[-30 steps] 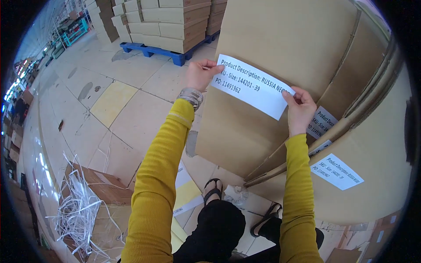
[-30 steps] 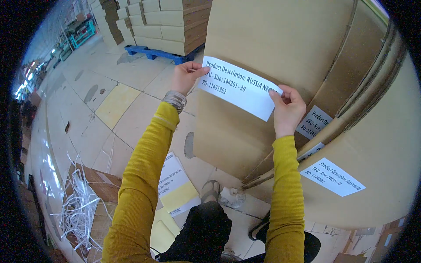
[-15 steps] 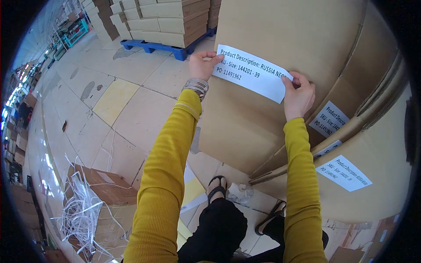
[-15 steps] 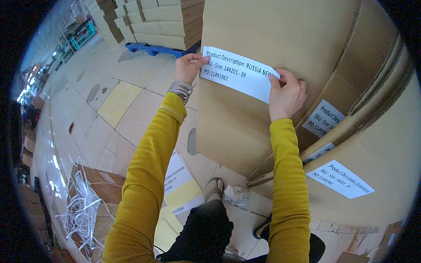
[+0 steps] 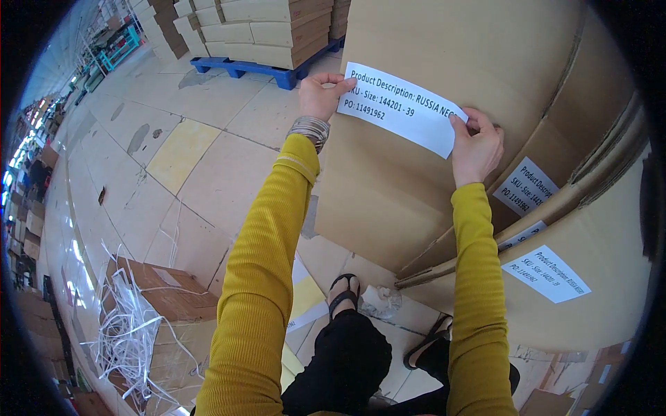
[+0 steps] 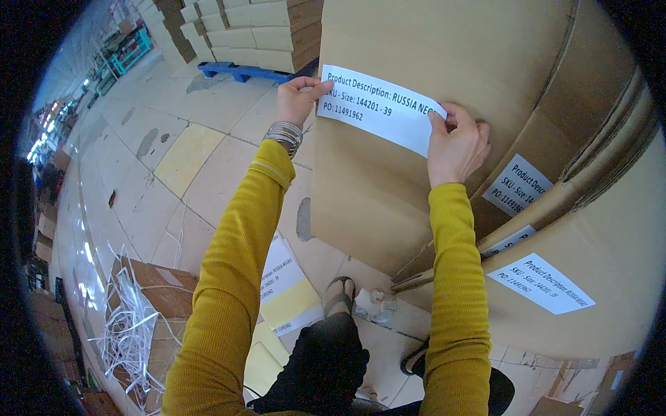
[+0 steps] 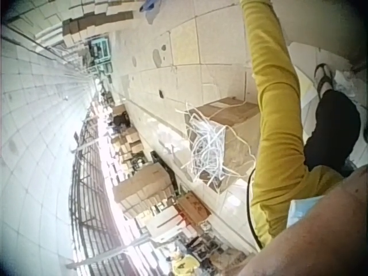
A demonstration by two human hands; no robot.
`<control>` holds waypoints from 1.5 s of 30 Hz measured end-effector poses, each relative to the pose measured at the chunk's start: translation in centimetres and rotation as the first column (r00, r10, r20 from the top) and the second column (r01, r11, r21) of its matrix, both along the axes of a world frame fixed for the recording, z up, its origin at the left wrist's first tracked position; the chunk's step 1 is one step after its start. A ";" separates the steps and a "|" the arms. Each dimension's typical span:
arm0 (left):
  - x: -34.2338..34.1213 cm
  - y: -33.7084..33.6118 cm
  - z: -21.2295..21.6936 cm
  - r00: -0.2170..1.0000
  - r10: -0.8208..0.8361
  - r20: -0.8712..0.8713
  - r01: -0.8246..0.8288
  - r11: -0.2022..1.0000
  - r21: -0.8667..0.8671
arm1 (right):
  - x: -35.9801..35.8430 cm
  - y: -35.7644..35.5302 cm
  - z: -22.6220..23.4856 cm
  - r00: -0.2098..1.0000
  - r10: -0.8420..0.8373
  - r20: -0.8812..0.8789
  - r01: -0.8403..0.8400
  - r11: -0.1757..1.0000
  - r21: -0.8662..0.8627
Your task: The recorder is applying product labels to large cardboard boxes and cleaning the surface with a cloth.
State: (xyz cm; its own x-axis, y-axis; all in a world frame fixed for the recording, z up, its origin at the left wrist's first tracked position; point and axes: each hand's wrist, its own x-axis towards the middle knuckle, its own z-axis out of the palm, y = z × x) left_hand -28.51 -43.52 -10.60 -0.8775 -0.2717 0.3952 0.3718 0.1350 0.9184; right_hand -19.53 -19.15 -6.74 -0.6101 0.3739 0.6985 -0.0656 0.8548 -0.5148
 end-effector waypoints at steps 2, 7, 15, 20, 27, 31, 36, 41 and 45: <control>-0.1 -0.2 0.1 1.000 -0.027 0.006 0.027 1.000 0.017 | 0.0 0.1 -0.1 0.999 0.042 -0.019 -0.042 0.999 -0.030; 0.0 -0.1 0.6 0.998 0.010 0.060 -0.008 1.000 -0.029 | 0.1 -0.1 0.1 1.000 0.018 0.014 -0.018 1.000 -0.018; 1.2 0.3 -0.4 0.994 0.033 -0.106 -0.017 0.988 0.155 | 0.6 0.3 -1.8 0.950 -0.261 -0.173 0.308 0.878 0.367; 1.7 -2.8 -8.0 0.967 -0.050 0.249 0.092 0.983 -0.160 | 9.2 -0.2 -17.2 0.833 0.421 0.360 -0.546 0.733 0.405; 22.4 1.2 -30.6 0.753 -0.009 0.658 0.173 0.968 -0.184 | 22.7 -0.9 -34.2 0.043 0.078 0.996 -0.665 0.746 -0.030; 31.3 5.6 -31.0 0.710 -0.399 0.580 0.647 0.695 -0.313 | 20.1 -0.2 -28.7 0.379 0.375 0.846 -0.350 0.904 -0.244; 26.3 9.8 -19.3 0.996 -0.074 -0.048 0.052 0.932 -0.358 | 16.0 -5.9 -14.5 0.760 0.496 0.420 -0.455 0.867 -0.201; 18.9 8.3 -7.8 0.996 -0.086 -0.018 0.087 0.975 0.203 | 15.6 -6.7 -2.2 0.669 0.733 0.123 -0.740 0.672 0.019; 11.0 8.0 -1.9 0.996 -0.034 -0.080 0.055 0.959 0.279 | 19.0 -0.1 3.1 0.626 0.720 0.300 -0.772 0.518 0.367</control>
State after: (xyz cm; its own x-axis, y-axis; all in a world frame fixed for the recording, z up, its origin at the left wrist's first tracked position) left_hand -17.51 -35.56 -12.46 -0.8624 -0.3422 0.3729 0.4398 -0.1421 0.8868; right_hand -0.50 -19.20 -3.68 -0.5945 -0.5677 0.5694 -0.7573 0.6334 -0.1591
